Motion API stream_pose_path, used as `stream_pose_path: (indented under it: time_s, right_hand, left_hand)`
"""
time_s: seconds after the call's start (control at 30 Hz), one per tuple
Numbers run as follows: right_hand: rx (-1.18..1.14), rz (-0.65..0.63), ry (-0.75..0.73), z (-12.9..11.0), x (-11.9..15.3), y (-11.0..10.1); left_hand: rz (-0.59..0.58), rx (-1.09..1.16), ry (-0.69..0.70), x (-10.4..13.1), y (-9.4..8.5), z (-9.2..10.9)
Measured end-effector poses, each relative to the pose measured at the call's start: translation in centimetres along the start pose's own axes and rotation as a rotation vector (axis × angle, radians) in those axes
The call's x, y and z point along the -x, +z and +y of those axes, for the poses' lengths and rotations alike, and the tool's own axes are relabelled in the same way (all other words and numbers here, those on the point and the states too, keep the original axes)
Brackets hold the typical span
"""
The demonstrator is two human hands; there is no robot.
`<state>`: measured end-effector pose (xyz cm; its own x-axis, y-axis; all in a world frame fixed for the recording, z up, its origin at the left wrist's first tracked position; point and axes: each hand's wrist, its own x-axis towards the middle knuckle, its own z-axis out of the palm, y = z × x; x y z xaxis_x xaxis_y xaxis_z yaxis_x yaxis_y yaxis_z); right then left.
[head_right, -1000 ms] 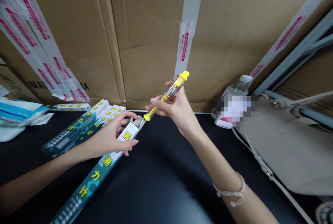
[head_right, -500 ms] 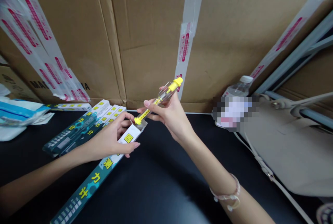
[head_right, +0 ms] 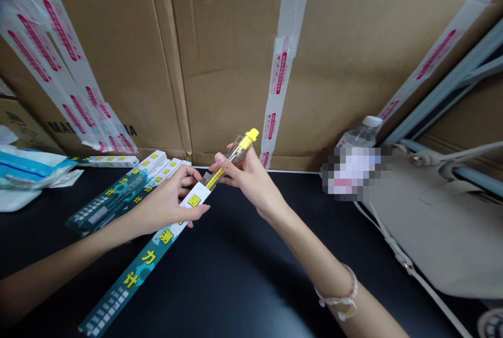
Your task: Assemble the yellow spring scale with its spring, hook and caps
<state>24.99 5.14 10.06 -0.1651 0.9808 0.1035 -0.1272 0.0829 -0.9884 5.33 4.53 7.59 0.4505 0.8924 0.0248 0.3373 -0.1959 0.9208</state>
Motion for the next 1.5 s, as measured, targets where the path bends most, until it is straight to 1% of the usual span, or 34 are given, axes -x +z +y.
stream_pose_path:
  time_s: [0.17, 0.23, 0.37, 0.5, 0.73, 0.9, 1.0, 1.2, 1.37, 1.5]
  right_hand:
    - [0.082, 0.066, -0.057, 0.3, -0.3, -0.4]
    - [0.099, 0.068, -0.071, 0.4, -0.5, -0.6]
    - [0.087, 0.039, -0.071, 0.3, -0.5, -1.0]
    - [0.077, 0.019, -0.057, 0.1, -0.5, -1.0]
    - [0.123, -0.101, 0.0, 0.1, -0.5, -0.7]
    - [0.174, -0.153, -0.016, 0.2, -0.5, -0.6]
    - [0.166, -0.158, -0.033, 0.1, -0.3, -0.5]
    - [0.186, -0.122, -0.034, -0.2, 0.1, -0.6]
    - [0.191, -0.102, -0.078, -0.4, 0.1, -0.5]
    - [0.131, -0.111, -0.05, -0.2, -0.1, -0.3]
  left_hand:
    - [-0.024, -0.02, -0.027, -0.1, 0.2, -0.6]
    - [-0.032, -0.039, -0.027, 0.0, 0.4, -0.5]
    - [-0.04, -0.071, -0.019, 0.4, 0.7, 0.0]
    - [-0.037, -0.089, -0.014, 0.6, 0.5, 0.3]
    - [-0.041, 0.011, -0.007, 0.7, 0.3, 0.6]
    - [-0.008, -0.015, 0.007, 0.6, 0.3, 0.7]
    - [-0.001, -0.036, 0.007, 0.5, 0.3, 0.8]
    - [-0.054, -0.038, 0.041, 0.6, 0.2, 1.0]
    - [0.013, -0.12, 0.059, 0.6, 0.1, 1.1]
    - [0.047, -0.153, 0.071, 0.6, 0.2, 1.2]
